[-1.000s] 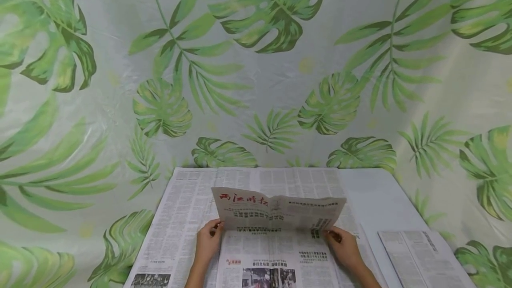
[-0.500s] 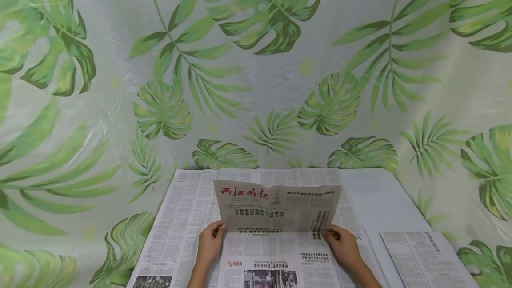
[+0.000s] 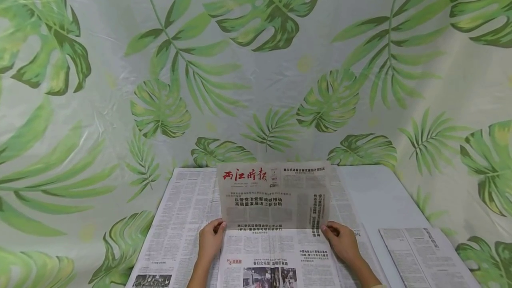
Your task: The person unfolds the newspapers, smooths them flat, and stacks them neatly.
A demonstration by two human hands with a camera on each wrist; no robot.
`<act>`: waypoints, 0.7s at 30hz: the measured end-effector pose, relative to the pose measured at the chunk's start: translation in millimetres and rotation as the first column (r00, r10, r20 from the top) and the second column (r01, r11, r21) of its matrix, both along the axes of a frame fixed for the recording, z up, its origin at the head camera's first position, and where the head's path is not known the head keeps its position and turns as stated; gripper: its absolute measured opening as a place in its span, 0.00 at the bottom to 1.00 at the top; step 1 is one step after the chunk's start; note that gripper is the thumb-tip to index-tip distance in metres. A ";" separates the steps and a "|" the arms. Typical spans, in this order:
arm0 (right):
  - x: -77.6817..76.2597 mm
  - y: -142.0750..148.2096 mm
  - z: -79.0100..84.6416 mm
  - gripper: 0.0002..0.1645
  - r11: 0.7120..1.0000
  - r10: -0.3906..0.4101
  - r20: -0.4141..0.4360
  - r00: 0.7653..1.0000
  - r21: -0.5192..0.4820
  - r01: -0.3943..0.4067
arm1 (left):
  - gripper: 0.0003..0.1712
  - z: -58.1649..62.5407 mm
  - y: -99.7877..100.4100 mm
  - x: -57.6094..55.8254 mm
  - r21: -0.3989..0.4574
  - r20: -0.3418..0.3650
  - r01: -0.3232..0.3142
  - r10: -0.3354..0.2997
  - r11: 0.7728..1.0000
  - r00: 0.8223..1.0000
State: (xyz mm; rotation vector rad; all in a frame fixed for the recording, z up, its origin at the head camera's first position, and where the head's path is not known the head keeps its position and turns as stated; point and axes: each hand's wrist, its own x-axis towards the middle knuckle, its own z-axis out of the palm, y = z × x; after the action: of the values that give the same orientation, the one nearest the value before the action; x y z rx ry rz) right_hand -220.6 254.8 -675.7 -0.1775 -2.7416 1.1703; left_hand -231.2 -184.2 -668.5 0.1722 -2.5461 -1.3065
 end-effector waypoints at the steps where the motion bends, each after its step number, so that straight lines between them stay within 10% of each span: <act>1: -0.3 -0.1 0.0 0.16 1.000 -0.002 0.004 1.000 -0.001 0.002 | 0.10 0.1 0.3 -0.3 -0.008 0.001 -0.004 0.004 1.000 1.000; 21: -9.8 0.5 -0.5 0.16 0.999 -0.034 0.028 0.999 0.004 0.034 | 0.12 3.9 9.6 -3.2 -0.084 0.005 -0.081 0.082 0.993 0.997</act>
State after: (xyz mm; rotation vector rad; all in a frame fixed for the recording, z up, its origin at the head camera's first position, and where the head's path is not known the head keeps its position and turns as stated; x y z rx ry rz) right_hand -230.4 255.3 -676.2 -0.2413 -2.7531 1.1630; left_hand -234.4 -174.7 -664.6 0.2622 -2.5664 -1.1696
